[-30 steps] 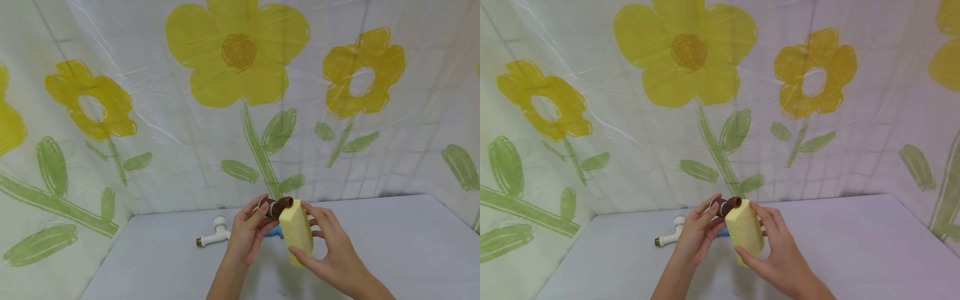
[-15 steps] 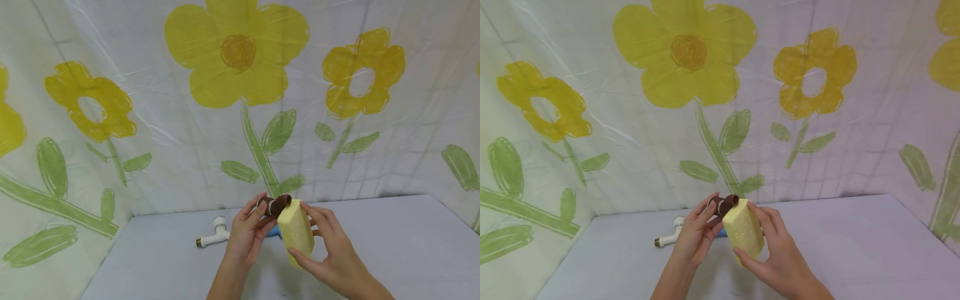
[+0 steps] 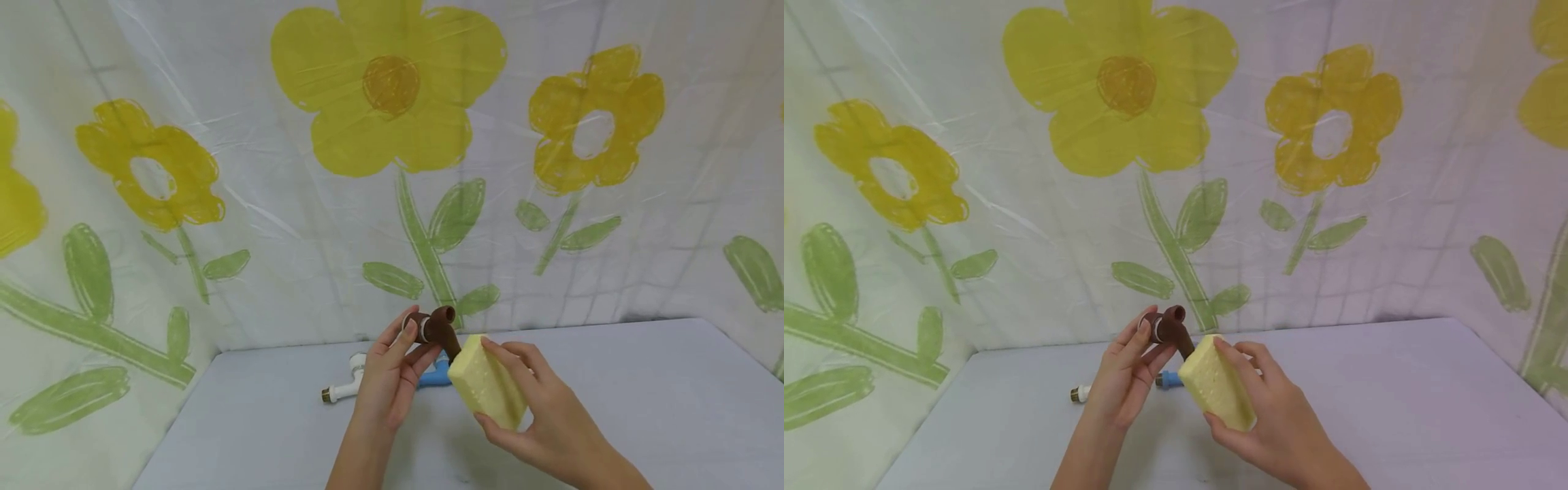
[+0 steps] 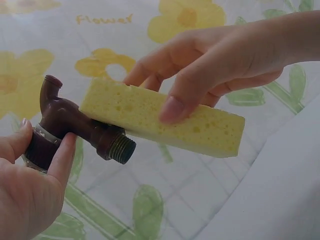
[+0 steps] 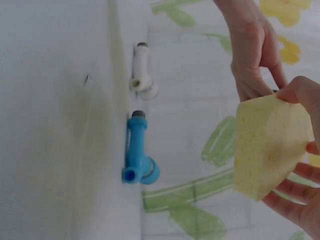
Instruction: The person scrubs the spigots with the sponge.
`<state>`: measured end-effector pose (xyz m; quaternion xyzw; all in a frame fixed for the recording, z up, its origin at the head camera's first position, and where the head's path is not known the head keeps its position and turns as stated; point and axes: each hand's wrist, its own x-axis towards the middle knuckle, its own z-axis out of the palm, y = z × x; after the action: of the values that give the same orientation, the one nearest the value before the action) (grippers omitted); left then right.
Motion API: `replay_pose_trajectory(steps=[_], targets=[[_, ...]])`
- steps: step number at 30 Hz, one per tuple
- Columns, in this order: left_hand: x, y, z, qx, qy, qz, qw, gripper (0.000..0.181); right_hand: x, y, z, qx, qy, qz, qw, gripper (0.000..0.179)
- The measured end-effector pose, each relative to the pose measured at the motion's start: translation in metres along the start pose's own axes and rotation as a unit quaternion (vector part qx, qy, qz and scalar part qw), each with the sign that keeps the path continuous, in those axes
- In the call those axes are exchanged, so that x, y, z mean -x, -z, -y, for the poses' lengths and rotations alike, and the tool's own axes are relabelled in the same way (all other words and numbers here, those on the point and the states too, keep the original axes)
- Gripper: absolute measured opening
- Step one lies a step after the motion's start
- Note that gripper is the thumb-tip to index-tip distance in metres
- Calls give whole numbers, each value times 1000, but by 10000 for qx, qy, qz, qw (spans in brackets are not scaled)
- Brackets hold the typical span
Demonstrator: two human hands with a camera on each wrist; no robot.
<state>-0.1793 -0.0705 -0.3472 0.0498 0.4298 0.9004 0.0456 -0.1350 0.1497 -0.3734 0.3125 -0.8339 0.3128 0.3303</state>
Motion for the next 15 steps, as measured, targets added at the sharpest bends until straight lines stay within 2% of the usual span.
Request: replay_pose_trajectory(steps=[7, 11, 15], targets=[[0, -3, 7, -13, 118, 178, 9998, 53, -2, -4, -1, -230, 150, -423, 9987, 79], [-1, -3, 5, 23, 46, -33, 10000, 52, -1, -3, -2, -97, -45, -142, 9998, 78], [-2, -1, 0, -15, -40, -191, 9998, 47, 1, -2, -1, 41, -240, 185, 9995, 87]])
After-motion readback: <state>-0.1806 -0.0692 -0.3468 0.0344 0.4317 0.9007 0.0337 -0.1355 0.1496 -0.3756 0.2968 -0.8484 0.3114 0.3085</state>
